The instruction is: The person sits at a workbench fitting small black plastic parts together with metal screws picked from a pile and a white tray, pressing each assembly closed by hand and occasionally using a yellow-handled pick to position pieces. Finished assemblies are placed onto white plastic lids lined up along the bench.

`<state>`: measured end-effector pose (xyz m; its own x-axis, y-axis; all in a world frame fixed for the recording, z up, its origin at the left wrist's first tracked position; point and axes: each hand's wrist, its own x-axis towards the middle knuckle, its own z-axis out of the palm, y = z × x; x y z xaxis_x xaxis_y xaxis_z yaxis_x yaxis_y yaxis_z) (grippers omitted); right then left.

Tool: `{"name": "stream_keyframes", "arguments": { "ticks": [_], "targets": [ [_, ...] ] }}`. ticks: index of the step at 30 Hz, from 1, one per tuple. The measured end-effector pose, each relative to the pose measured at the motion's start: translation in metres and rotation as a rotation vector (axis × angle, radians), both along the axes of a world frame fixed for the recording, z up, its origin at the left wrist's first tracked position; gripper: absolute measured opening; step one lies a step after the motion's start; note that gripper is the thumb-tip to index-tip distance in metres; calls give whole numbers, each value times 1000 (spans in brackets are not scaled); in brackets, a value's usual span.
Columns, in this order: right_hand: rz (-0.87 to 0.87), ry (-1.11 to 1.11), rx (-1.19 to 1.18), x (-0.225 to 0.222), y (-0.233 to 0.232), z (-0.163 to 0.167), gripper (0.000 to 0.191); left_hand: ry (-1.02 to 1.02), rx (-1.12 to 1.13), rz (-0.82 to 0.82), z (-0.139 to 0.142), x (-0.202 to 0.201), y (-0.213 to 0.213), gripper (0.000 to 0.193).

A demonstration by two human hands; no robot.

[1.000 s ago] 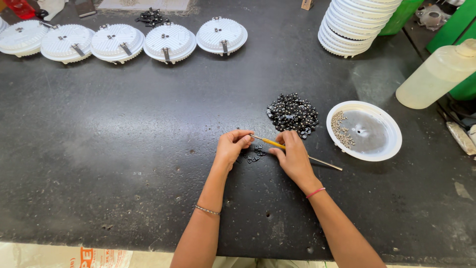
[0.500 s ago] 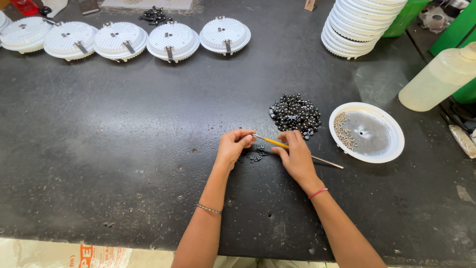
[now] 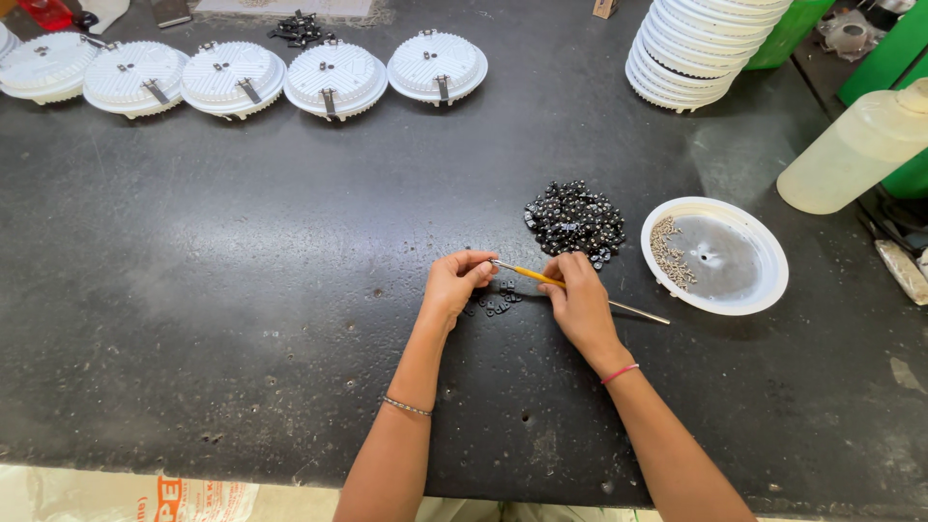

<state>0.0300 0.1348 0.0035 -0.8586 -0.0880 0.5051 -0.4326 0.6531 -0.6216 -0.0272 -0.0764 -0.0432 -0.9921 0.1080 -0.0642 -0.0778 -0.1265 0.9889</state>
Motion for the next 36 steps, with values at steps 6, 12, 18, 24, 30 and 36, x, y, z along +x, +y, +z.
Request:
{"name": "stream_keyframes", "arguments": {
  "ticks": [6, 12, 18, 24, 30, 36],
  "targets": [
    [-94, -163, 74, -5, 3, -6, 3, -7, -16, -8, 1, 1, 0, 22],
    [10, 3, -16, -4, 1, -6, 24, -17, -3, -1, 2, 1, 0, 22],
    [-88, -124, 122, -6, 6, -9, 2, -4, 0, -11, 2, 2, 1, 22],
    [24, -27, -43, -4, 3, -2, 23, -18, 1, -9, 2, 0, 0, 22],
    [-93, -170, 111, -2, 6, -3, 8, -13, -14, -12, 3, 1, 1, 21],
    [22, -26, 1, -1, 1, 5, 19, -20, -12, -2, 6, 2, 2, 22]
  ]
}}
